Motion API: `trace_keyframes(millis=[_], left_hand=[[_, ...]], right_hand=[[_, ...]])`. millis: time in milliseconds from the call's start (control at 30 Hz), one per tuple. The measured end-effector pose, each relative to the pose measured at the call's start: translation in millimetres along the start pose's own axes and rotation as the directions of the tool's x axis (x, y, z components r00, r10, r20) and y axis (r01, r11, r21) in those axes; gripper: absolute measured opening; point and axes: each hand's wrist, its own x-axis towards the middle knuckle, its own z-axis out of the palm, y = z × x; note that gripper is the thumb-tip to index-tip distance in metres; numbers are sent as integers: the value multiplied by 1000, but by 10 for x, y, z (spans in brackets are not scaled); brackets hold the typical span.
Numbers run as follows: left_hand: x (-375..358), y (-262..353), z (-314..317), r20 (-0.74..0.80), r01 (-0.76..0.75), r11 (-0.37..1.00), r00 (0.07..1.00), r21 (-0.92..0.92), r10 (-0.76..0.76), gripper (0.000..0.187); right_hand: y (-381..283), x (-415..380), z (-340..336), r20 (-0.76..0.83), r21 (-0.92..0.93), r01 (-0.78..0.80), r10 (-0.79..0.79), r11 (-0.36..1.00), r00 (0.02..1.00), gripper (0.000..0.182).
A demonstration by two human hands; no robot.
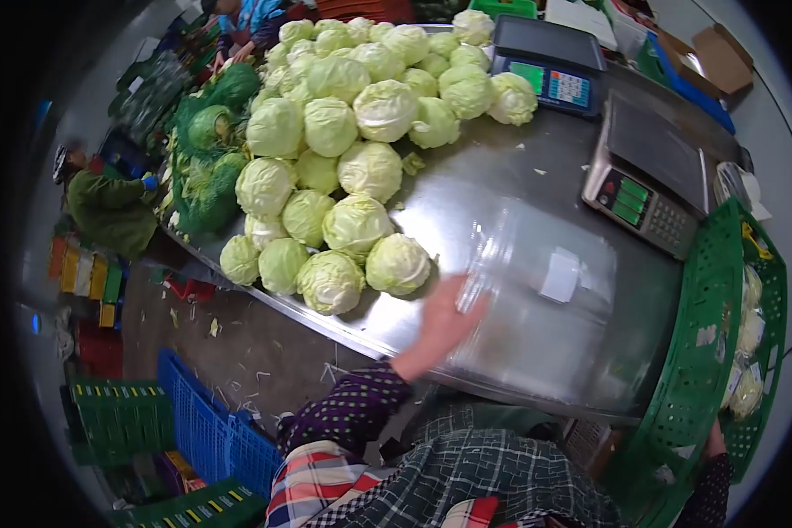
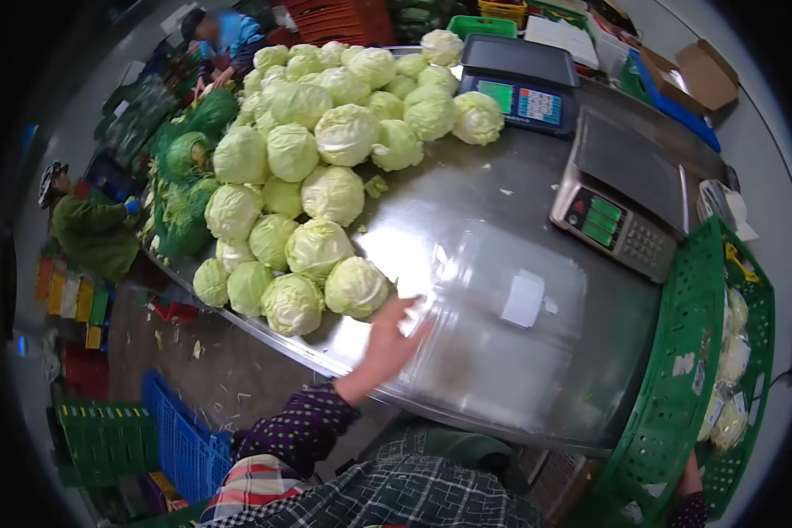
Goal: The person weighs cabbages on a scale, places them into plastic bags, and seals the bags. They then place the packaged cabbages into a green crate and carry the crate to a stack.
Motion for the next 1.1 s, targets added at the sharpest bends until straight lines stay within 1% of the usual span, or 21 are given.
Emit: trace_keyframes(millis=[67, 133, 167, 200, 233, 300, 400, 467, 500, 533, 600, 633, 667, 733, 800, 900, 933, 967, 1000, 1067, 1100], left_hand=[[333, -346, -575, -362, -153, 919, 886, 364, 291, 44], [673, -728, -1094, -443, 7, 770, 821, 637, 359, 51], [778, -908, -1217, -451, 9, 774, 817, 634, 359, 51], [878, -1069, -1305, -445, 227, 730, 888, 645, 118, 55], [969, -1105, -1360, -437, 413, 627, 891, 661, -125, 59], [1002, -1013, -1148, -461, 384, 629, 886, 676, -46, 62], [934, -872, -1071, -454, 289, 625, 883, 725, 118, 60], [887, -809, -1236, -283, -76, 816, 916, 573, 284, 63], [883, -673, -1289, -350, -176, 926, 889, 335, 295, 56], [917, -779, -1280, -349, -183, 923, 886, 339, 304, 56], [1058, -1094, -1284, -608, 177, 858, 773, 483, 183, 52], [1115, -1064, -1313, -466, 441, 802, 853, 402, -234, 59], [1178, -1038, -1345, -475, 438, 801, 851, 407, -225, 59], [1266, -980, -1370, -376, 559, 756, 818, 340, -436, 70], [1133, -656, -1369, -367, 525, 777, 838, 346, -403, 69], [832, -283, -1307, -503, 177, 865, 859, 469, 97, 58], [715, -128, -1311, -519, 49, 858, 813, 511, 263, 53], [591, 119, -1338, -507, 53, 863, 827, 502, 244, 53], [482, 398, -1370, -399, -168, 842, 822, 513, 407, 54], [340, 551, -1250, -217, -549, 767, 747, 333, 629, 52], [285, 522, -1100, -230, -566, 804, 770, 181, 595, 49]], right_hand=[[315, 586, -1097, -104, -338, 58, -99, 939, 990, 53], [-514, 313, -125, -276, -958, -176, -569, 225, 775, 47], [-780, 158, 471, -169, -954, 102, -783, 283, 598, 43], [-963, -18, 1126, -122, -892, 373, -929, 257, 350, 39], [-1071, -178, 2038, -95, -747, 611, -951, 264, 294, 34], [-1069, -191, 3254, 286, -698, 712, -882, 77, 375, 30], [-648, 217, 4940, 532, -534, 758, -549, 374, 645, 36], [-312, 605, 5912, 620, -404, 697, -383, 593, 685, 55], [-186, 831, 6330, 690, -334, 727, -370, 599, 622, 62], [-166, 668, 6750, 654, -325, 615, -299, 719, 695, 67], [35, 851, 7428, 736, -277, 699, -322, 659, 596, 72], [69, 756, 7664, 756, -253, 652, -275, 715, 594, 71], [97, 699, 7846, 777, -234, 602, -225, 763, 588, 71], [145, 712, 8080, 808, -278, 196, 118, 941, 578, 70], [134, 588, 8102, 792, -267, 199, 98, 943, 602, 70], [149, 489, 7938, 777, 18, 199, -139, 980, 614, 62], [29, 400, 7777, 801, 183, 159, -240, 970, 549, 64], [-83, 405, 7608, 838, 284, 45, -271, 958, 473, 68], [-189, 412, 7410, 857, 382, -71, -324, 922, 401, 71], [-348, 309, 6949, 847, 339, -189, -211, 922, 489, 77], [-321, 327, 6653, 867, 328, -347, -135, 879, 479, 80]])
